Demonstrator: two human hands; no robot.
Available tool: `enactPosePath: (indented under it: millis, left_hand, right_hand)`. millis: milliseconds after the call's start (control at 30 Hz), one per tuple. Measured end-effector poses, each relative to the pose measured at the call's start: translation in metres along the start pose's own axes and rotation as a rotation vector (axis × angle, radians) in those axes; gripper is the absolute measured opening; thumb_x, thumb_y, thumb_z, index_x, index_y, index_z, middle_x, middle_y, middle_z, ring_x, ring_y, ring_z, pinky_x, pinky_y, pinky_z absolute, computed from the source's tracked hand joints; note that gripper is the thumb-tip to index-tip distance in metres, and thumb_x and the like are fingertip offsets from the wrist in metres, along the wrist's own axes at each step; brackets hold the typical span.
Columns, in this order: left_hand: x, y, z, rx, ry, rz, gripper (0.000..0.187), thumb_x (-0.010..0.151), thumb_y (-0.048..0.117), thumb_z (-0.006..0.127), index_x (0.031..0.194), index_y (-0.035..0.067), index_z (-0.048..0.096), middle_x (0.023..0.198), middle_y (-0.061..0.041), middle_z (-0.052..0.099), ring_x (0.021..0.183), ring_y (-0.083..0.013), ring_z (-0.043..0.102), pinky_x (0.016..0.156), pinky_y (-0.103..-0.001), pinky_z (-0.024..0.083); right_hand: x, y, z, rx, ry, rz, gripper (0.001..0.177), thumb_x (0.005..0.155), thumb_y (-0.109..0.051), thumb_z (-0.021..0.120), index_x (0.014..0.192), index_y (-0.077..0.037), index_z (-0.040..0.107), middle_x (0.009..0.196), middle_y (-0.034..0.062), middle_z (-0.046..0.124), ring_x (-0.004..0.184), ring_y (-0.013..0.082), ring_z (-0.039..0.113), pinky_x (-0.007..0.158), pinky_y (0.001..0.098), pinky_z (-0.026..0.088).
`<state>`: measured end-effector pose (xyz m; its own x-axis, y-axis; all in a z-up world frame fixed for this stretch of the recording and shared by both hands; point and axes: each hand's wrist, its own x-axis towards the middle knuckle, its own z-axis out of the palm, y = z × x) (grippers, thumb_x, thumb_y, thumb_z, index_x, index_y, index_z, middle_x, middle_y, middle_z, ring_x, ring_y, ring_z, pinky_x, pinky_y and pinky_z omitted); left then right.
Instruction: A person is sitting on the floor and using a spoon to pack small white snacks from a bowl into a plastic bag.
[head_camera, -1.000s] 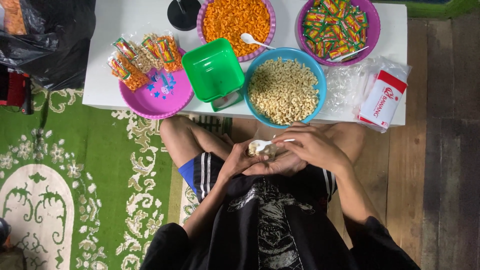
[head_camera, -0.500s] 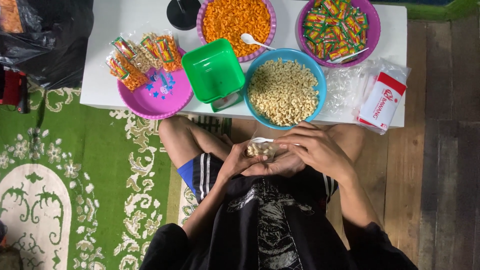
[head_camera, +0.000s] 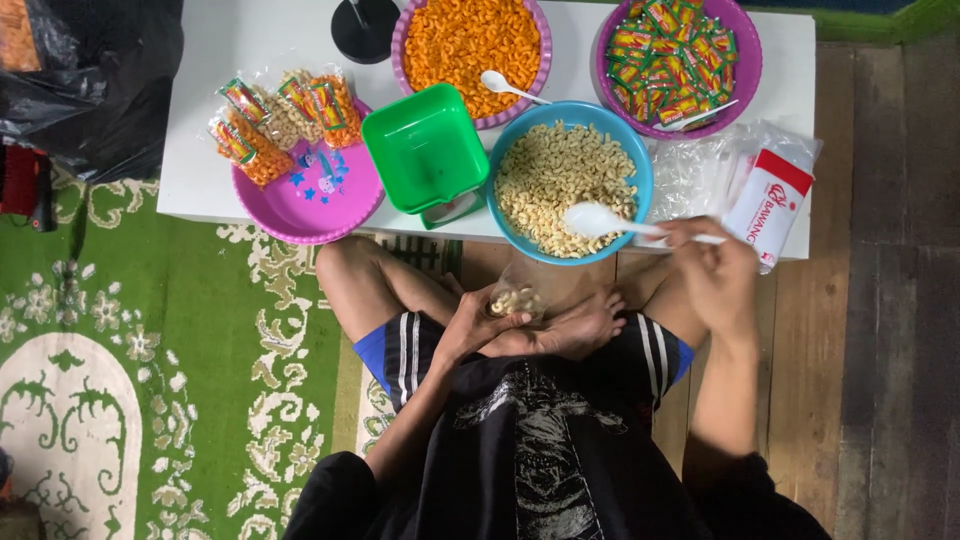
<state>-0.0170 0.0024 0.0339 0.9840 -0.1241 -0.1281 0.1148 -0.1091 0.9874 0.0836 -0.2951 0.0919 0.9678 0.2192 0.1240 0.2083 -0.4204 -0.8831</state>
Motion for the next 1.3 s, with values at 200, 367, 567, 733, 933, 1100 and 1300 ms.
enactPosePath:
  millis: [200, 367, 567, 733, 933, 1100, 1300]
  left_hand:
    - [0.009, 0.012, -0.001, 0.009, -0.021, -0.043, 0.036, 0.08, 0.031, 0.089, 0.083, 0.003, 0.066, 0.066, -0.007, 0.061, 0.065, -0.015, 0.055, 0.054, -0.03, 0.04]
    - [0.014, 0.003, 0.003, 0.025, -0.009, -0.053, 0.038, 0.08, 0.033, 0.089, 0.087, 0.003, 0.067, 0.069, -0.01, 0.063, 0.068, -0.0151, 0.056, 0.055, -0.031, 0.042]
    - [0.014, 0.005, 0.0, 0.014, -0.021, -0.069, 0.042, 0.083, 0.034, 0.087, 0.093, -0.001, 0.068, 0.073, -0.017, 0.066, 0.069, -0.0224, 0.061, 0.056, -0.036, 0.045]
    - [0.015, -0.003, 0.002, 0.032, -0.016, -0.096, 0.043, 0.08, 0.036, 0.089, 0.097, 0.001, 0.069, 0.079, -0.016, 0.069, 0.078, -0.0212, 0.065, 0.061, -0.038, 0.049]
    - [0.016, -0.007, 0.003, 0.042, -0.012, -0.119, 0.044, 0.079, 0.036, 0.09, 0.099, 0.003, 0.07, 0.083, -0.015, 0.071, 0.084, -0.0193, 0.066, 0.065, -0.036, 0.051]
    - [0.015, 0.004, 0.003, 0.016, -0.007, -0.154, 0.041, 0.078, 0.034, 0.09, 0.095, 0.003, 0.069, 0.077, -0.012, 0.069, 0.079, -0.0174, 0.063, 0.062, -0.034, 0.049]
    - [0.014, 0.005, 0.005, 0.011, -0.023, -0.127, 0.04, 0.083, 0.032, 0.088, 0.093, -0.001, 0.068, 0.074, -0.017, 0.067, 0.071, -0.023, 0.063, 0.058, -0.035, 0.046]
  right_hand:
    - [0.004, 0.039, 0.005, -0.137, 0.105, 0.097, 0.013, 0.113, -0.01, 0.06, 0.107, -0.008, 0.071, 0.098, 0.0076, 0.076, 0.08, 0.0188, 0.064, 0.079, 0.0318, 0.05]
    - [-0.007, 0.081, 0.031, -0.479, 0.042, 0.172, 0.017, 0.111, -0.031, 0.062, 0.106, -0.017, 0.07, 0.089, 0.015, 0.073, 0.085, 0.0409, 0.069, 0.081, 0.049, 0.053]
    - [-0.006, 0.115, 0.061, -0.355, 0.071, 0.189, 0.02, 0.111, -0.03, 0.061, 0.106, -0.013, 0.07, 0.086, 0.0203, 0.069, 0.084, 0.0452, 0.068, 0.08, 0.0511, 0.052]
    - [-0.008, 0.122, 0.074, -0.202, 0.149, 0.222, 0.018, 0.112, -0.025, 0.058, 0.106, -0.014, 0.07, 0.091, 0.0113, 0.075, 0.082, 0.0315, 0.066, 0.079, 0.0381, 0.049]
    - [-0.016, 0.133, 0.078, -0.105, 0.212, 0.26, 0.018, 0.112, -0.023, 0.058, 0.107, -0.017, 0.074, 0.088, 0.0061, 0.075, 0.068, 0.0142, 0.051, 0.072, 0.0342, 0.048]
    - [-0.022, 0.134, 0.075, 0.02, 0.231, 0.249, 0.013, 0.11, -0.015, 0.061, 0.111, -0.009, 0.072, 0.091, 0.0122, 0.074, 0.08, 0.0148, 0.064, 0.079, 0.0345, 0.053]
    - [-0.026, 0.121, 0.067, -0.018, 0.214, 0.211, 0.016, 0.111, -0.02, 0.062, 0.112, -0.011, 0.076, 0.095, 0.0067, 0.077, 0.07, 0.0116, 0.055, 0.071, 0.0294, 0.048]
